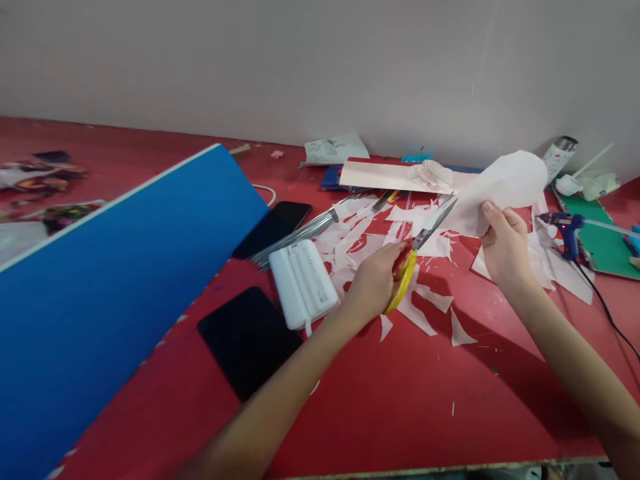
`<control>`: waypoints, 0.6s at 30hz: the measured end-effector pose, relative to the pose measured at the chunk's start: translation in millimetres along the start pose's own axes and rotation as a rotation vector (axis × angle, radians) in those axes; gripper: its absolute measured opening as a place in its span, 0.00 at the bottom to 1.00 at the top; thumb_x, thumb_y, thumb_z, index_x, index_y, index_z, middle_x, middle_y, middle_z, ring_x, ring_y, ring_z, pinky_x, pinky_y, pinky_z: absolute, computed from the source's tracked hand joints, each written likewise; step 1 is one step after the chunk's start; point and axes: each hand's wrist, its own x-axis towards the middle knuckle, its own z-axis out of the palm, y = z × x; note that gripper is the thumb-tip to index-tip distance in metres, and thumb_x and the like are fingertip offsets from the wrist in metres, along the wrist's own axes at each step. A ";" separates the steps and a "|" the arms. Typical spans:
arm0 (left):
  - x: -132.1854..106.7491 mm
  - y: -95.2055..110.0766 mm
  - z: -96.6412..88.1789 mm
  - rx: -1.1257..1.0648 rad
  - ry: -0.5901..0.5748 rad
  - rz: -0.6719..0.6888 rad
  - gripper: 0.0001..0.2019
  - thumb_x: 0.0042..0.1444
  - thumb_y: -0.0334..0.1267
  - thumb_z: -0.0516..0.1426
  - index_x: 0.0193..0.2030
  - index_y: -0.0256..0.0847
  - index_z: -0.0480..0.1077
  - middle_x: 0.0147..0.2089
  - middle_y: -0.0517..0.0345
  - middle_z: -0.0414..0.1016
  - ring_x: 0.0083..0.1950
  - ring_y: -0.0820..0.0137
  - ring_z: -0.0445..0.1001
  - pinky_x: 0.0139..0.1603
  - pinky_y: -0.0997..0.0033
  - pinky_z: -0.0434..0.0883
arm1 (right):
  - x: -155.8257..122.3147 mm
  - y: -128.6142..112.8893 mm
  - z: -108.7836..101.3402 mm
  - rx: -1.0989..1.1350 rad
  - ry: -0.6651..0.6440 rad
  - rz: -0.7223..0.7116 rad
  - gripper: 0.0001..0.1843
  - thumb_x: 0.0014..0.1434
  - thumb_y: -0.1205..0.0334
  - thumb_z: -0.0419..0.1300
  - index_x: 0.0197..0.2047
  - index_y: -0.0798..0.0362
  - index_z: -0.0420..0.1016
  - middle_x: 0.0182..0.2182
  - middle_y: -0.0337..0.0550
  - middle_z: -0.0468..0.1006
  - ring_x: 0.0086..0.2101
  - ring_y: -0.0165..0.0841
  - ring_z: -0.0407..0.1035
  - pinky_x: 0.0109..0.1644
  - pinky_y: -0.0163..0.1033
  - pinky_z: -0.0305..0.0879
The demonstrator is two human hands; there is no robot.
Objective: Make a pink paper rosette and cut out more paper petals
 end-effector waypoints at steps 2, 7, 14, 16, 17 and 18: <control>-0.5 -0.7 1.1 -0.004 -0.003 0.002 0.17 0.53 0.29 0.51 0.50 0.34 0.67 0.48 0.45 0.75 0.47 0.61 0.74 0.47 0.61 0.71 | -0.9 0.1 0.4 -0.031 -0.003 -0.002 0.26 0.47 0.54 0.67 0.18 0.51 0.52 0.18 0.30 0.54 0.22 0.24 0.56 0.25 0.33 0.55; -0.5 1.2 1.9 -0.017 -0.014 -0.005 0.16 0.53 0.28 0.50 0.49 0.35 0.67 0.45 0.47 0.75 0.43 0.63 0.73 0.44 0.61 0.71 | -2.3 0.6 0.8 -0.138 -0.018 -0.044 0.26 0.49 0.52 0.65 0.18 0.50 0.51 0.18 0.30 0.53 0.21 0.24 0.53 0.24 0.34 0.50; -0.7 1.7 2.8 -0.054 -0.019 -0.025 0.15 0.54 0.29 0.50 0.49 0.35 0.66 0.45 0.47 0.74 0.44 0.64 0.72 0.45 0.61 0.70 | -2.8 1.9 1.2 -0.176 -0.025 -0.058 0.25 0.50 0.52 0.65 0.18 0.50 0.51 0.17 0.30 0.50 0.21 0.24 0.50 0.24 0.35 0.48; -0.8 1.4 2.9 -0.058 -0.014 -0.028 0.15 0.54 0.29 0.50 0.49 0.35 0.66 0.46 0.47 0.74 0.45 0.63 0.72 0.46 0.61 0.70 | -2.7 2.5 0.9 -0.190 -0.028 -0.064 0.26 0.50 0.51 0.65 0.18 0.50 0.51 0.17 0.30 0.50 0.20 0.24 0.51 0.24 0.35 0.48; -0.8 1.4 2.8 -0.053 -0.015 -0.030 0.15 0.54 0.29 0.50 0.48 0.36 0.67 0.45 0.48 0.74 0.44 0.64 0.72 0.45 0.61 0.70 | -2.5 2.8 0.7 -0.193 -0.033 -0.067 0.25 0.50 0.51 0.65 0.18 0.50 0.51 0.17 0.30 0.51 0.21 0.24 0.51 0.24 0.35 0.49; -0.7 1.5 2.6 -0.047 -0.018 -0.030 0.14 0.54 0.30 0.50 0.47 0.36 0.67 0.43 0.49 0.74 0.42 0.64 0.72 0.44 0.62 0.70 | -2.3 3.1 0.5 -0.192 -0.037 -0.071 0.25 0.50 0.51 0.64 0.18 0.50 0.52 0.18 0.30 0.51 0.21 0.24 0.52 0.24 0.34 0.49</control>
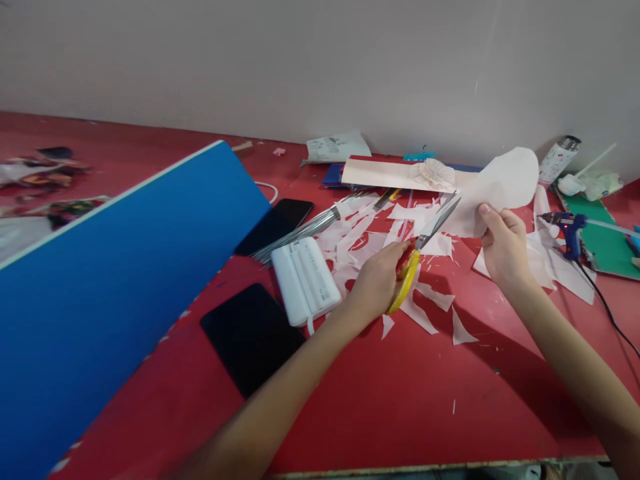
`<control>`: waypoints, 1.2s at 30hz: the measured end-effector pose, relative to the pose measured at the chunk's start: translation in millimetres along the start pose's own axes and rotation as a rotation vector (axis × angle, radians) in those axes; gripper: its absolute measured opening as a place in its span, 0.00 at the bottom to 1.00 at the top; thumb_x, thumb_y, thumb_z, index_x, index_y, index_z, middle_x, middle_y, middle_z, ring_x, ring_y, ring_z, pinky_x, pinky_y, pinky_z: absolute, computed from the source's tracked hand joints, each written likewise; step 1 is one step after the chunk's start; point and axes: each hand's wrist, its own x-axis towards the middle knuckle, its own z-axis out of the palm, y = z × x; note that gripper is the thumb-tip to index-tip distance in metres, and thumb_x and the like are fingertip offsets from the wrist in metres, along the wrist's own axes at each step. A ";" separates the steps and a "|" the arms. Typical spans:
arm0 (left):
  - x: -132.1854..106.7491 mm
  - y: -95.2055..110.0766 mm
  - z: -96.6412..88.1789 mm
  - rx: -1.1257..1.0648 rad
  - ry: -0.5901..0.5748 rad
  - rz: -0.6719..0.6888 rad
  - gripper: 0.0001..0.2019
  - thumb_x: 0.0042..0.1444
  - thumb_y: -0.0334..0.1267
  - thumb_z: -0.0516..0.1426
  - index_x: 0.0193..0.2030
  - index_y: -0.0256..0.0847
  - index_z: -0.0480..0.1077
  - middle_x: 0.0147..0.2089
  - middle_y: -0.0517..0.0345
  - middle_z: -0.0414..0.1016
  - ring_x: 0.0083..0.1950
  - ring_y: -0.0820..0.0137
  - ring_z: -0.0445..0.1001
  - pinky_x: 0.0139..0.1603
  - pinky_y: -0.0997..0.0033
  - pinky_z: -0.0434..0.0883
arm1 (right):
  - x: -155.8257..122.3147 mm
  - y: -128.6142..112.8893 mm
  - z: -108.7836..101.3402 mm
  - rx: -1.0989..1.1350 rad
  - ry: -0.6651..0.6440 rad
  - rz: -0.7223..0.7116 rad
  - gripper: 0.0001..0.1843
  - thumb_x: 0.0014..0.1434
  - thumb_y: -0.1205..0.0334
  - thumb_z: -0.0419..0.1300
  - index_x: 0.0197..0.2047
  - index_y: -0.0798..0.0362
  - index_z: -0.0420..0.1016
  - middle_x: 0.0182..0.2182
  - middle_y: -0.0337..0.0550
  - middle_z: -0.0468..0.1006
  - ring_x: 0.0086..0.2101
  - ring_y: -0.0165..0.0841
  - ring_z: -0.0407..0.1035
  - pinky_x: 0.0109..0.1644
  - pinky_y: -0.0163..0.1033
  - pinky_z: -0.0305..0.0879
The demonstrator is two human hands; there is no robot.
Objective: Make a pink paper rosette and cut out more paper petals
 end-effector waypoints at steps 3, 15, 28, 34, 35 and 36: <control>0.2 1.1 -0.9 0.008 0.001 0.014 0.13 0.54 0.29 0.50 0.45 0.36 0.68 0.40 0.51 0.74 0.39 0.66 0.72 0.41 0.64 0.70 | 0.3 0.6 -0.7 0.008 0.000 -0.006 0.25 0.51 0.52 0.64 0.18 0.51 0.52 0.18 0.30 0.51 0.21 0.24 0.52 0.24 0.34 0.49; 0.5 6.2 -2.3 -0.012 0.057 0.043 0.07 0.53 0.33 0.53 0.38 0.36 0.69 0.33 0.56 0.73 0.31 0.70 0.69 0.33 0.69 0.68 | -0.7 -1.6 -0.7 0.013 0.019 0.020 0.27 0.50 0.51 0.65 0.18 0.50 0.49 0.18 0.29 0.46 0.20 0.24 0.44 0.22 0.35 0.43; 0.2 3.9 -0.7 -0.025 0.022 0.024 0.14 0.52 0.32 0.51 0.46 0.35 0.68 0.44 0.47 0.76 0.42 0.62 0.73 0.41 0.62 0.70 | -2.5 -0.2 0.9 -0.007 0.002 0.005 0.27 0.50 0.52 0.65 0.18 0.51 0.49 0.18 0.30 0.46 0.21 0.24 0.44 0.24 0.35 0.42; 0.1 7.6 -3.5 -0.035 0.006 0.016 0.10 0.53 0.34 0.51 0.42 0.37 0.67 0.39 0.51 0.73 0.38 0.65 0.71 0.38 0.64 0.68 | -2.9 0.7 0.5 -0.058 -0.013 -0.001 0.28 0.49 0.49 0.65 0.17 0.51 0.49 0.18 0.30 0.46 0.21 0.25 0.43 0.24 0.36 0.40; 0.1 8.2 -3.7 -0.036 0.009 0.023 0.09 0.53 0.34 0.51 0.41 0.38 0.66 0.39 0.52 0.73 0.37 0.65 0.70 0.38 0.65 0.68 | -2.9 0.7 0.6 -0.064 -0.018 -0.002 0.28 0.49 0.48 0.64 0.17 0.51 0.49 0.18 0.31 0.46 0.21 0.25 0.43 0.24 0.36 0.40; 0.2 9.1 -4.0 -0.035 0.009 0.028 0.07 0.53 0.34 0.51 0.39 0.38 0.66 0.37 0.53 0.72 0.36 0.66 0.69 0.37 0.65 0.67 | -3.1 0.7 0.6 -0.068 -0.022 -0.004 0.28 0.49 0.48 0.64 0.17 0.51 0.49 0.18 0.31 0.46 0.21 0.25 0.43 0.24 0.36 0.40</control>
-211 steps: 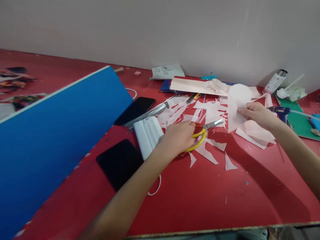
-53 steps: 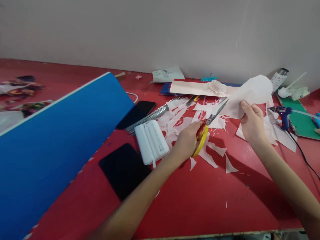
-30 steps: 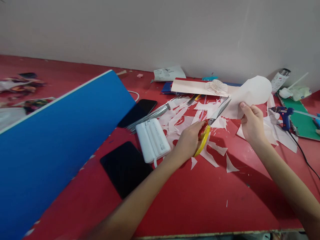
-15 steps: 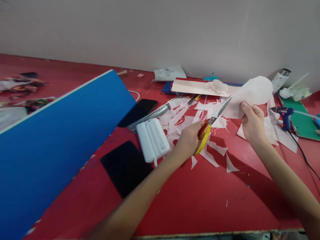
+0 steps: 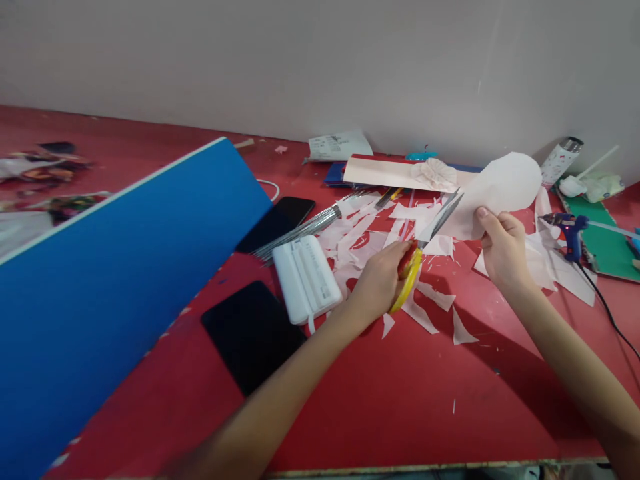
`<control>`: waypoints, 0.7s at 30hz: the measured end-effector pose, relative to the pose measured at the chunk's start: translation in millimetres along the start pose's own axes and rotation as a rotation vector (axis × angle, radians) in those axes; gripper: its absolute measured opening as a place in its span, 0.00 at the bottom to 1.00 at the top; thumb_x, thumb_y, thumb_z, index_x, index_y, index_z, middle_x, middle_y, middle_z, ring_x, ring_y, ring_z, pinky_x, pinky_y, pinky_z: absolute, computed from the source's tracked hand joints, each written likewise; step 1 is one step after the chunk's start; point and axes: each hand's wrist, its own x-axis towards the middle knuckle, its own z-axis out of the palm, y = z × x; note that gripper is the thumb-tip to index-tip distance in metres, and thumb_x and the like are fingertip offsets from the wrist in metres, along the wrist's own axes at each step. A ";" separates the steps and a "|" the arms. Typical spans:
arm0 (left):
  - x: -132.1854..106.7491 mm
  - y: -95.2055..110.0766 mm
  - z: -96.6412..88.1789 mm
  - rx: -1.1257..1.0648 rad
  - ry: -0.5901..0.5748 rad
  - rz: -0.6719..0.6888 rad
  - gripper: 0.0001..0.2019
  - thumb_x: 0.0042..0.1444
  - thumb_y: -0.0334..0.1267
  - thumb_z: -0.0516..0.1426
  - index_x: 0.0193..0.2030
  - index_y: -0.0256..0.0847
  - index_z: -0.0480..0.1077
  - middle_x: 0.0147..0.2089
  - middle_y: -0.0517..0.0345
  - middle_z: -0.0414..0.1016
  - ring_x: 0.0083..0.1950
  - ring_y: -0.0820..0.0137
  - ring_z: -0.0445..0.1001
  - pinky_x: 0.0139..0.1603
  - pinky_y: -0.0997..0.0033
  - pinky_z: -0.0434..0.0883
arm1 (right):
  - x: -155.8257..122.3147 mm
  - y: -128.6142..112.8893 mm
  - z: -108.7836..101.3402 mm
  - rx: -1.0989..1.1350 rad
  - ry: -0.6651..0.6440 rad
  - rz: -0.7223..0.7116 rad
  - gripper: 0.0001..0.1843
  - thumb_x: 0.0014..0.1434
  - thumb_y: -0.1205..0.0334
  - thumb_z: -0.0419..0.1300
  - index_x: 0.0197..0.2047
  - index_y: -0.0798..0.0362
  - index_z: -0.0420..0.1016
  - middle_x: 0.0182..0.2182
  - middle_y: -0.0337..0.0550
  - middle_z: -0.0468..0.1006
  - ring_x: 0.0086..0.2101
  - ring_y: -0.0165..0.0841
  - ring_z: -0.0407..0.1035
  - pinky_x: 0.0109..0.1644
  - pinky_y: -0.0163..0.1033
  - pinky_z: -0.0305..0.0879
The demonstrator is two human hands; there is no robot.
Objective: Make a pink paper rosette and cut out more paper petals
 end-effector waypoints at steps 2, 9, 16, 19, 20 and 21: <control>0.1 2.0 -0.6 0.006 0.000 0.005 0.02 0.52 0.34 0.52 0.34 0.40 0.63 0.34 0.57 0.69 0.33 0.68 0.67 0.34 0.67 0.66 | -0.5 -0.3 0.1 0.001 -0.004 -0.003 0.28 0.49 0.48 0.64 0.17 0.51 0.49 0.18 0.31 0.46 0.21 0.25 0.42 0.24 0.36 0.39; 0.0 4.8 -0.9 0.008 0.042 0.031 0.06 0.52 0.34 0.53 0.27 0.41 0.58 0.25 0.64 0.60 0.27 0.74 0.58 0.28 0.72 0.59 | -0.4 -0.4 -0.5 0.015 0.007 0.000 0.27 0.50 0.50 0.65 0.17 0.51 0.50 0.18 0.30 0.46 0.21 0.24 0.43 0.24 0.36 0.40; 0.5 -0.6 0.7 0.001 0.041 0.019 0.03 0.52 0.33 0.52 0.33 0.39 0.66 0.30 0.60 0.69 0.29 0.72 0.65 0.31 0.71 0.65 | 2.2 -1.3 -1.7 -0.022 0.022 -0.016 0.27 0.50 0.49 0.64 0.17 0.50 0.49 0.17 0.30 0.48 0.20 0.25 0.48 0.24 0.35 0.48; 0.1 -3.6 1.5 -0.013 0.019 0.034 0.04 0.53 0.33 0.51 0.34 0.38 0.66 0.33 0.55 0.71 0.32 0.69 0.68 0.34 0.68 0.67 | 2.2 0.0 -1.5 -0.021 0.014 -0.021 0.27 0.50 0.49 0.64 0.17 0.51 0.50 0.17 0.30 0.48 0.20 0.24 0.49 0.24 0.35 0.49; -0.2 -4.0 1.6 -0.007 0.013 0.033 0.04 0.53 0.33 0.51 0.34 0.38 0.66 0.33 0.55 0.71 0.32 0.68 0.68 0.34 0.67 0.67 | 2.1 0.8 -1.5 -0.023 0.010 -0.020 0.27 0.50 0.49 0.64 0.17 0.51 0.51 0.17 0.30 0.49 0.20 0.24 0.50 0.24 0.35 0.49; -0.4 -3.9 1.5 0.001 0.008 0.027 0.04 0.53 0.32 0.51 0.35 0.39 0.66 0.33 0.55 0.71 0.32 0.68 0.68 0.34 0.67 0.67 | 2.1 1.8 -1.5 -0.025 0.006 -0.019 0.27 0.50 0.49 0.64 0.17 0.51 0.51 0.17 0.30 0.49 0.20 0.24 0.50 0.24 0.35 0.49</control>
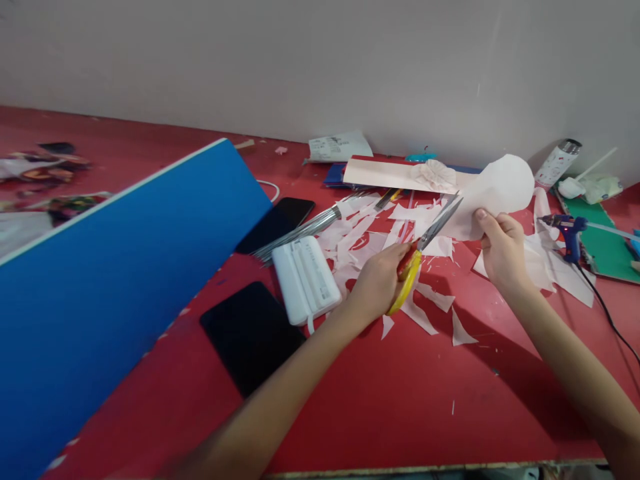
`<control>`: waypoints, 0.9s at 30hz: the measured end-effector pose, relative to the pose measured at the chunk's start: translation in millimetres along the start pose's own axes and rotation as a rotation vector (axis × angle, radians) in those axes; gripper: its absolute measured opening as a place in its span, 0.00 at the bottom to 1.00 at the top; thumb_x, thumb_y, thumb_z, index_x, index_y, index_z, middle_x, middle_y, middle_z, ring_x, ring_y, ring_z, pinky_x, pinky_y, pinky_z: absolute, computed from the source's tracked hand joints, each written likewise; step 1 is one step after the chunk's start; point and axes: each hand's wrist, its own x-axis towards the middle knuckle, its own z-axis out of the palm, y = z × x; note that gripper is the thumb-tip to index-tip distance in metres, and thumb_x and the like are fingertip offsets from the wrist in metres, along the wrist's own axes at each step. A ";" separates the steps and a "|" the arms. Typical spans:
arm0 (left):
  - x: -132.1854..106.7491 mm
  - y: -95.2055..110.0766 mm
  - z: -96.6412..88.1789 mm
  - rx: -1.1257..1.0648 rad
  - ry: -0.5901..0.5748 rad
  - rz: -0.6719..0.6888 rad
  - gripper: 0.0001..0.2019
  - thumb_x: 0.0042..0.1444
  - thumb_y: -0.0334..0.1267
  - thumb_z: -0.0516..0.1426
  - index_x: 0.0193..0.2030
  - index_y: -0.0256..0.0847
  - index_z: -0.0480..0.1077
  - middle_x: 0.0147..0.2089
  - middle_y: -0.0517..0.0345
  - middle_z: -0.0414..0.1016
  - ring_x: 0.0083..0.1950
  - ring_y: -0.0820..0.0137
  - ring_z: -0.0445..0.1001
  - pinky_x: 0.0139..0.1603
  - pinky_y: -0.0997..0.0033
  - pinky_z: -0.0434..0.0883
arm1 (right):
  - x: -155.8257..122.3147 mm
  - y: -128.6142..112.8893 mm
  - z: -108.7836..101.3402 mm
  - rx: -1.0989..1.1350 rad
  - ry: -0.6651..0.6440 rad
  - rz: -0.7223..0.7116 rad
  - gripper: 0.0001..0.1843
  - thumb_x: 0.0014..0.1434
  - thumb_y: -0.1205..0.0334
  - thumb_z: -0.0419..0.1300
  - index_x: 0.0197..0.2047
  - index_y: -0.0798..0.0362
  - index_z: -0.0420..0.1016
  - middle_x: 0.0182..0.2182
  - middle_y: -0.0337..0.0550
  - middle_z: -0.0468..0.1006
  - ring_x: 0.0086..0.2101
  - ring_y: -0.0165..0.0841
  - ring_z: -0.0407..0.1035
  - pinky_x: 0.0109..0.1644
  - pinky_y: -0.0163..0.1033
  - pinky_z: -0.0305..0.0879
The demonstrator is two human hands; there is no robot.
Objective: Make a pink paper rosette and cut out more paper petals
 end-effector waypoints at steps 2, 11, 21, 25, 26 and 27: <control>-0.3 1.4 -0.7 0.013 -0.011 -0.020 0.04 0.52 0.31 0.52 0.36 0.39 0.66 0.33 0.55 0.70 0.32 0.68 0.67 0.34 0.67 0.66 | 0.3 2.0 0.0 -0.008 -0.006 0.001 0.26 0.50 0.49 0.64 0.17 0.51 0.51 0.17 0.30 0.49 0.20 0.25 0.51 0.24 0.35 0.49; 0.4 6.2 -3.1 0.056 -0.027 -0.023 0.04 0.52 0.31 0.52 0.31 0.41 0.59 0.30 0.61 0.64 0.29 0.72 0.61 0.31 0.70 0.62 | 0.9 6.2 -0.8 -0.028 -0.058 0.019 0.27 0.50 0.51 0.64 0.16 0.51 0.51 0.16 0.29 0.48 0.19 0.23 0.45 0.21 0.34 0.42; 0.3 7.1 -2.9 0.044 -0.006 -0.015 0.05 0.51 0.30 0.52 0.28 0.41 0.57 0.27 0.63 0.61 0.27 0.73 0.59 0.28 0.72 0.58 | -0.7 6.2 -1.3 -0.069 -0.086 0.041 0.27 0.50 0.49 0.63 0.16 0.51 0.50 0.15 0.29 0.48 0.18 0.23 0.42 0.21 0.35 0.38; 0.4 7.4 -2.7 0.040 0.000 -0.017 0.05 0.51 0.29 0.52 0.28 0.41 0.58 0.28 0.63 0.62 0.27 0.74 0.60 0.28 0.72 0.60 | -0.3 6.2 -1.3 -0.056 -0.083 0.036 0.27 0.49 0.50 0.64 0.16 0.51 0.51 0.15 0.29 0.48 0.18 0.23 0.42 0.21 0.35 0.38; 0.5 7.7 -2.7 0.038 0.002 -0.015 0.05 0.51 0.29 0.52 0.28 0.41 0.57 0.28 0.63 0.62 0.27 0.74 0.59 0.28 0.73 0.60 | -0.2 6.2 -1.4 -0.053 -0.081 0.031 0.27 0.49 0.50 0.64 0.16 0.51 0.51 0.15 0.29 0.48 0.18 0.23 0.43 0.21 0.35 0.38; 0.5 7.9 -2.6 0.033 0.006 -0.012 0.05 0.51 0.29 0.51 0.28 0.41 0.57 0.27 0.63 0.61 0.27 0.74 0.59 0.28 0.73 0.60 | -0.2 6.3 -1.4 -0.051 -0.078 0.026 0.27 0.50 0.50 0.64 0.16 0.51 0.50 0.15 0.29 0.47 0.18 0.23 0.43 0.21 0.35 0.38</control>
